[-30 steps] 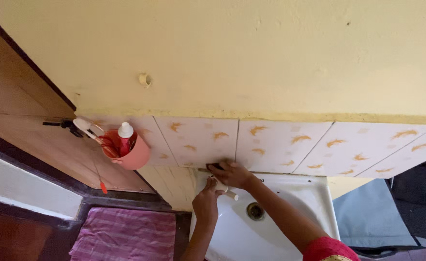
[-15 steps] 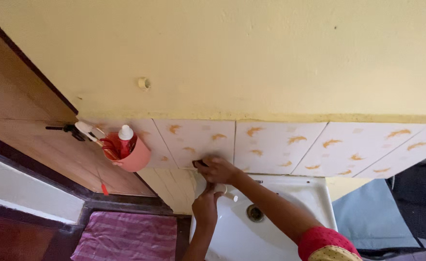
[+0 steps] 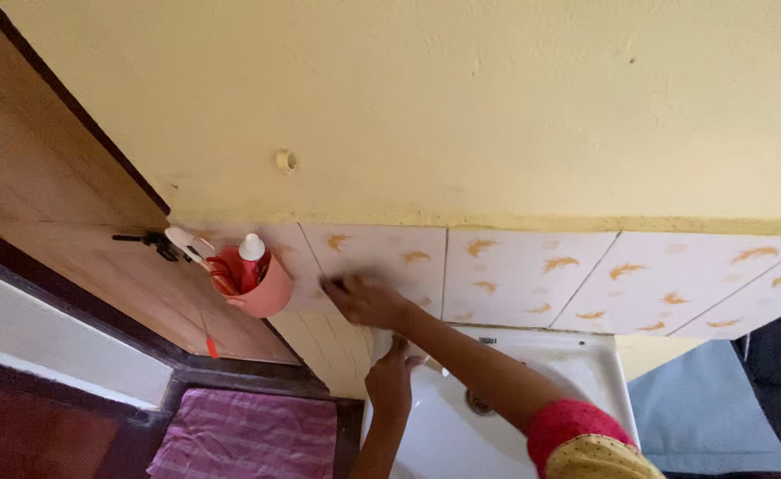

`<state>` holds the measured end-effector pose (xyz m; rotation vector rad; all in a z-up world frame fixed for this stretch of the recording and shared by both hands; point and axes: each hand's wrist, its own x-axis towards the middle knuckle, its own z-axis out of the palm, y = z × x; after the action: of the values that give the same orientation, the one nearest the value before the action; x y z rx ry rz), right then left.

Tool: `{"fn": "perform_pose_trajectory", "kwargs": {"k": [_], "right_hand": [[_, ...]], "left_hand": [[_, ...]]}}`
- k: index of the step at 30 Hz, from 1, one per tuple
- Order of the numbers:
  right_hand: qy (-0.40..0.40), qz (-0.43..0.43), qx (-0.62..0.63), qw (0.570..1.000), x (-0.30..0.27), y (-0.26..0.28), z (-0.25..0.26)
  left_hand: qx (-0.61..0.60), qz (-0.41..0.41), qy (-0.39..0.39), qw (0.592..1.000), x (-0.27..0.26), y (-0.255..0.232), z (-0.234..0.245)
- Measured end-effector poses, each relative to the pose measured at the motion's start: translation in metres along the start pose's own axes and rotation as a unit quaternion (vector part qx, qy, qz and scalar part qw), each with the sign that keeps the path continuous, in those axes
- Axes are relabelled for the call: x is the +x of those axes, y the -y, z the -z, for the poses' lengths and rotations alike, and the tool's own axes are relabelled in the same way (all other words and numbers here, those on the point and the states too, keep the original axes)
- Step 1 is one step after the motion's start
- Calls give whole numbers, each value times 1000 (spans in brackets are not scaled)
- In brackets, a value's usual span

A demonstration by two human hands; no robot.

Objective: The person scrubs the wall tiles above a white sink using a small sponge and a liquid soap dispenser. They repeatedly apply soap to the sponge and wipe the tiles and the sink basin in a continuous cleaning motion.

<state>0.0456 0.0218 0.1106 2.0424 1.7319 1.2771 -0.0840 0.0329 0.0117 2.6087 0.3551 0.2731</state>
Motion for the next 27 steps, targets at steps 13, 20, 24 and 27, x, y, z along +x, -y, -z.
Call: {"fn": "perform_pose_trajectory", "kwargs": {"k": [13,20,24,27], "right_hand": [[-65,-13,-28,997,-137,-19,19],[-23,-256,-98,962,-250,-49,142],[1,-540,-30,841,-281,-10,164],[34,-627,47,777,-285,25,165]], "left_hand": [[-47,-98,-135,985,-5,10,-9],[-5,-50,-23,998,6,0,5],[31,-39,13,999,28,-13,29],[1,-72,-45,996,38,-29,32]]}}
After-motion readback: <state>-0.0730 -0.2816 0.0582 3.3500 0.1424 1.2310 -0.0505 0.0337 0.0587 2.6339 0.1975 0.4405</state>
